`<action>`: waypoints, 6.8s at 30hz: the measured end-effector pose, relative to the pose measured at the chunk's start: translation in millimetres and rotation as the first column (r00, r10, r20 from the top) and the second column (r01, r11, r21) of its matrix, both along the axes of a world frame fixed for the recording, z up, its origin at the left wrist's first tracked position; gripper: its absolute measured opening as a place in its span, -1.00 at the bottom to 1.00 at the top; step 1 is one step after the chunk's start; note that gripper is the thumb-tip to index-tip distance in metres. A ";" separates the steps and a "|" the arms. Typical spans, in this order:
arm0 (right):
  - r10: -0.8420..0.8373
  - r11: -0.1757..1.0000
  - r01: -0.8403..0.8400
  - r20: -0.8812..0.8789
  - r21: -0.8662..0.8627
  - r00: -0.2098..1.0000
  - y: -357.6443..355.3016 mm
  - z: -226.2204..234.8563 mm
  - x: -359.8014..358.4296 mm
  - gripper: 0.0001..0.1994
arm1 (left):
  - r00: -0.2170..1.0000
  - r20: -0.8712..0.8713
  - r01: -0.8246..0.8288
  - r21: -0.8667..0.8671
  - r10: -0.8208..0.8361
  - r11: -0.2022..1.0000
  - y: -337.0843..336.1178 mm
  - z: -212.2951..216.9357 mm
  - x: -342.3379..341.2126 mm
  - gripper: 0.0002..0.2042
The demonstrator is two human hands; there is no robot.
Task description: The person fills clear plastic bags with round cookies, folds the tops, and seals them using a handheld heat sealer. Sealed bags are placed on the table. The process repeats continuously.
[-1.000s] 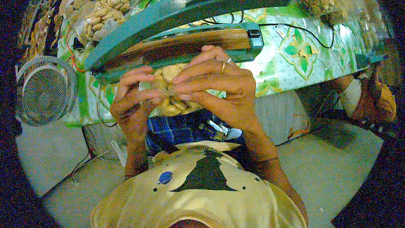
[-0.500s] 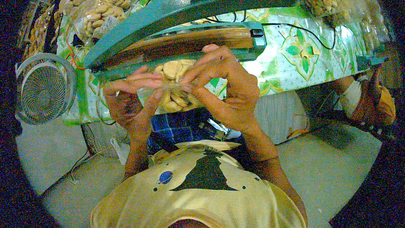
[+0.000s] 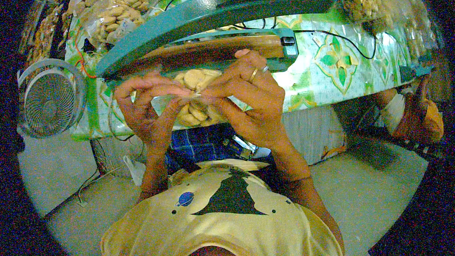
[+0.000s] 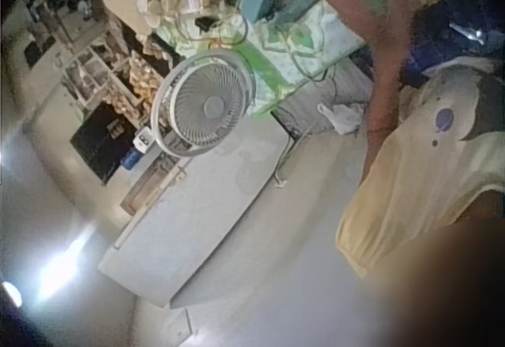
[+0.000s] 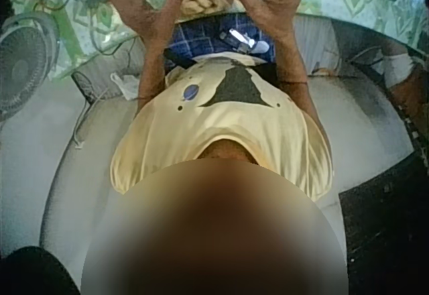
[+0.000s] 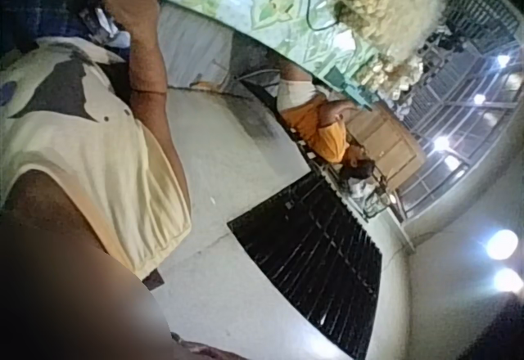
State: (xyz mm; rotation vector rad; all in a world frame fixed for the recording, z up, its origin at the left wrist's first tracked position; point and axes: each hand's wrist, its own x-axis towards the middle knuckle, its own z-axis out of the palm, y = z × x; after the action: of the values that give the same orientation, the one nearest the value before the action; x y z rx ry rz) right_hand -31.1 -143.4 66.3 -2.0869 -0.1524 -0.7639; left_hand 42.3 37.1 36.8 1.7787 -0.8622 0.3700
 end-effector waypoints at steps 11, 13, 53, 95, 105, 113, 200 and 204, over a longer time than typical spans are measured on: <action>-0.009 0.991 0.017 -0.058 0.131 0.998 3.5 -3.2 -1.1 -0.87 | 0.964 -0.264 0.001 -0.026 -0.008 1.000 2.8 11.2 1.6 -0.82; -0.008 0.995 0.014 -0.058 0.098 0.998 2.8 -0.7 -0.7 -0.86 | 0.979 -0.203 0.004 -0.030 -0.010 1.000 1.5 12.1 3.0 -0.81; 0.255 0.954 -0.291 -0.311 -0.076 0.916 -1.3 49.4 1.1 -0.93 | -0.274 -0.468 0.146 -0.884 -0.840 0.444 3.1 -69.0 -30.9 0.03; 0.187 0.919 -0.354 -0.601 -0.173 0.778 -149.0 119.3 91.6 -0.58 | -0.373 -0.253 -0.605 -0.663 -0.893 0.441 -26.8 -28.2 -57.5 -0.22; 0.127 0.937 -0.327 -0.753 -0.122 0.646 -128.0 29.3 102.6 -0.58 | -0.366 -0.202 -0.579 -0.715 -0.909 0.392 -24.5 -36.3 -57.3 -0.13; 0.141 0.967 -0.254 -0.794 -0.018 0.592 -128.1 24.4 98.1 -0.56 | -0.384 -0.207 -0.611 -0.674 -0.900 0.416 -25.9 -29.6 -55.4 -0.13; 0.178 0.960 -0.279 -0.751 -0.009 0.636 -126.5 23.9 95.5 -0.59 | -0.396 -0.434 -0.565 -0.580 -0.810 0.587 -29.4 -17.6 -50.8 -0.33; 0.130 0.966 -0.254 -0.762 -0.047 0.634 -129.5 23.6 95.6 -0.60 | -0.313 -0.304 -0.630 -0.643 -0.900 0.436 -30.6 -17.0 -51.7 -0.33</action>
State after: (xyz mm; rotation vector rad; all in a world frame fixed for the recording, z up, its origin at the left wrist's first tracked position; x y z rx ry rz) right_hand 64.5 -272.9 90.0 -2.3131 0.0379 0.3111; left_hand -9.4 6.6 19.9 0.0563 0.4680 -0.9866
